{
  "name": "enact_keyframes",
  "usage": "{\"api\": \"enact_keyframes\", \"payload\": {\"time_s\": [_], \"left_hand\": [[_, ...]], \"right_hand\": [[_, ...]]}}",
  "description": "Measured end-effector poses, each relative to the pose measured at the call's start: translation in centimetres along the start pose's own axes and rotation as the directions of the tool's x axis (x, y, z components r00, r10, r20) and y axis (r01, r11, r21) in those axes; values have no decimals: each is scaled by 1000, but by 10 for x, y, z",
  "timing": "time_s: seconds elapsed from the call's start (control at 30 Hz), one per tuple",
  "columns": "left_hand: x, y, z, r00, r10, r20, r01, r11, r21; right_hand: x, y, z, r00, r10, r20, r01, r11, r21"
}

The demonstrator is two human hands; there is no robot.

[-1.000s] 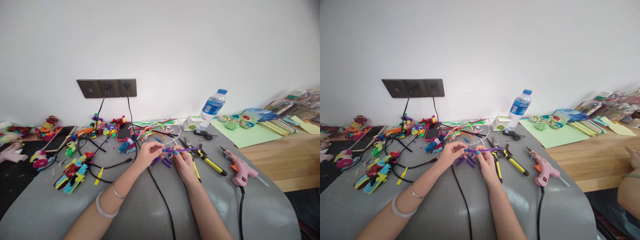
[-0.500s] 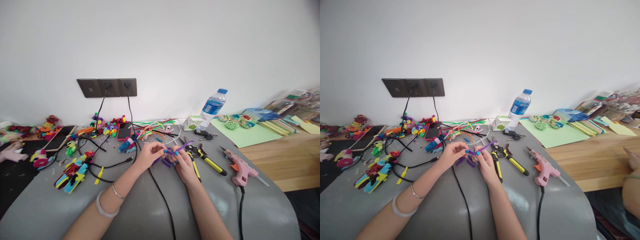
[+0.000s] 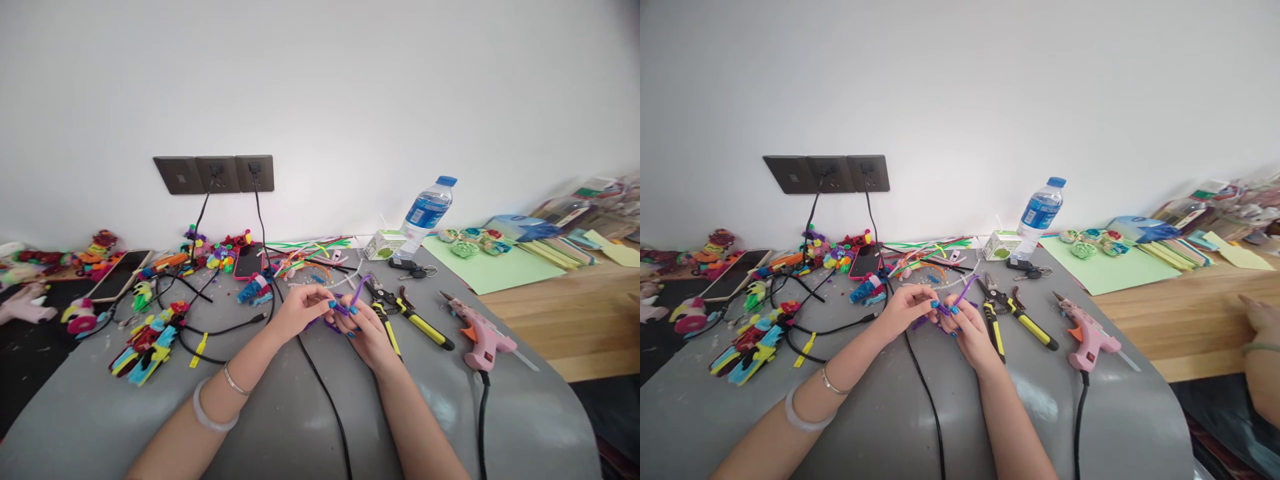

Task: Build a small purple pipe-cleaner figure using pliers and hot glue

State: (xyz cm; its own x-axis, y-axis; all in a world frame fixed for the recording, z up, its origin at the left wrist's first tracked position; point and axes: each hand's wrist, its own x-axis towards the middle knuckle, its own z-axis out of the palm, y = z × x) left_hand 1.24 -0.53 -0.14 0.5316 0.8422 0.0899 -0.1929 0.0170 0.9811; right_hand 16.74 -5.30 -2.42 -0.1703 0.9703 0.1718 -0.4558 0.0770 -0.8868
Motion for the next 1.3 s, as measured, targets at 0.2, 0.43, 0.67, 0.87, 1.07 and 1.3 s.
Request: {"api": "enact_keyframes", "payload": {"time_s": [0.2, 0.43, 0.67, 0.87, 1.07, 1.3], "left_hand": [[2, -1, -5, 1000, -27, -1, 27, 999, 28], [3, -7, -12, 987, 140, -80, -82, 861, 503], [0, -4, -3, 982, 175, -66, -125, 876, 465], [1, -7, 2, 996, 61, -70, -41, 966, 256], [0, -2, 5, 996, 55, -66, -43, 984, 171], [-3, 4, 4, 991, -129, -29, 129, 991, -24]], "right_hand": [[1, 1, -2, 994, -43, -100, 39, 998, -48], [3, 4, -5, 943, -197, -270, 166, 977, -135], [4, 19, -16, 916, -244, -319, 154, 947, -282], [4, 22, -20, 921, -266, -283, 147, 914, -379], [4, 19, -18, 942, -233, -240, 128, 914, -386], [3, 19, -17, 930, -264, -256, 163, 920, -355]]}}
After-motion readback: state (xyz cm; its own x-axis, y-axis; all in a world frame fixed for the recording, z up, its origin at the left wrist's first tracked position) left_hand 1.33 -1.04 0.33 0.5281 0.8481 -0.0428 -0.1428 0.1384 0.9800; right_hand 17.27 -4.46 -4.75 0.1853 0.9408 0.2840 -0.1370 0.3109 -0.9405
